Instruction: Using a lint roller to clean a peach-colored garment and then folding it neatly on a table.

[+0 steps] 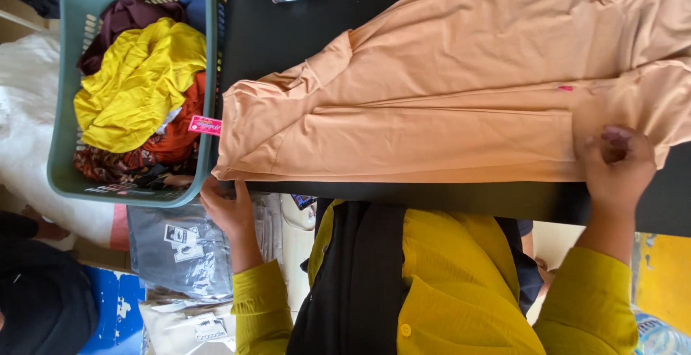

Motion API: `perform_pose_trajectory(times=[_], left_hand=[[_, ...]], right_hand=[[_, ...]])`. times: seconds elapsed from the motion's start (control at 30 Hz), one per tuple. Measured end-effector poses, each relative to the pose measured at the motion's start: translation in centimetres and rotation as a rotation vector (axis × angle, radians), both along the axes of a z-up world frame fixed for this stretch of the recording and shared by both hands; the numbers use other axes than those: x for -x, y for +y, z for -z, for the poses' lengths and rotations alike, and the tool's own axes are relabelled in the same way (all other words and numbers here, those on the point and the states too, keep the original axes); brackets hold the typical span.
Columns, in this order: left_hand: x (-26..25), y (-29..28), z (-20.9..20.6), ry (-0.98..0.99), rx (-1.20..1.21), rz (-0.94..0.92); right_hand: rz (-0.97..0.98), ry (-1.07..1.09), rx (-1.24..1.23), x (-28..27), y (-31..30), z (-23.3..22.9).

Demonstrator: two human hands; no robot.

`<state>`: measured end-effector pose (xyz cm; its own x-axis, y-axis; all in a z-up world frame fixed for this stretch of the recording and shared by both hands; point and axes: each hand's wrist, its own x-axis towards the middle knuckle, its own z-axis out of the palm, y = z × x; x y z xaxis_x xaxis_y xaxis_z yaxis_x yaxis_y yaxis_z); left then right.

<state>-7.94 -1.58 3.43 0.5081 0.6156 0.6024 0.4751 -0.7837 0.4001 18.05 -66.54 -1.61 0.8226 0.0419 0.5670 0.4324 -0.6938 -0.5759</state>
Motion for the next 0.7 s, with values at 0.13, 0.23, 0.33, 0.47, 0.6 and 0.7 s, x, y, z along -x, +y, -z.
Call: perform_pose_trajectory(times=[0.13, 0.23, 0.33, 0.47, 0.6, 0.7], left_hand=[[0.4, -0.4, -0.7, 0.001, 0.742, -0.22], [-2.1, -0.4, -1.5, 0.069, 0.798, -0.232], [-3.8, -0.3, -0.4, 0.157, 0.677, -0.207], [-5.7, -0.2, 0.0, 0.29, 0.614, -0.168], [-6.1, 2.4, 0.9, 0.145, 0.658, -0.085], [-6.1, 6.9, 2.2, -0.025, 0.613, 0.026]], right_hand=[[-0.044, 0.169, 0.174, 0.5, 0.2, -0.2], [0.0, 0.225, 0.303, 0.6, 2.0, -1.6], [0.077, 0.345, 0.329, 0.8, 3.1, -2.6], [0.106, 0.384, 0.308, 0.6, 3.2, -2.4], [0.132, 0.41, 0.282, 0.5, 3.5, -2.1], [0.115, 0.4, 0.267, 0.5, 4.4, -2.5]])
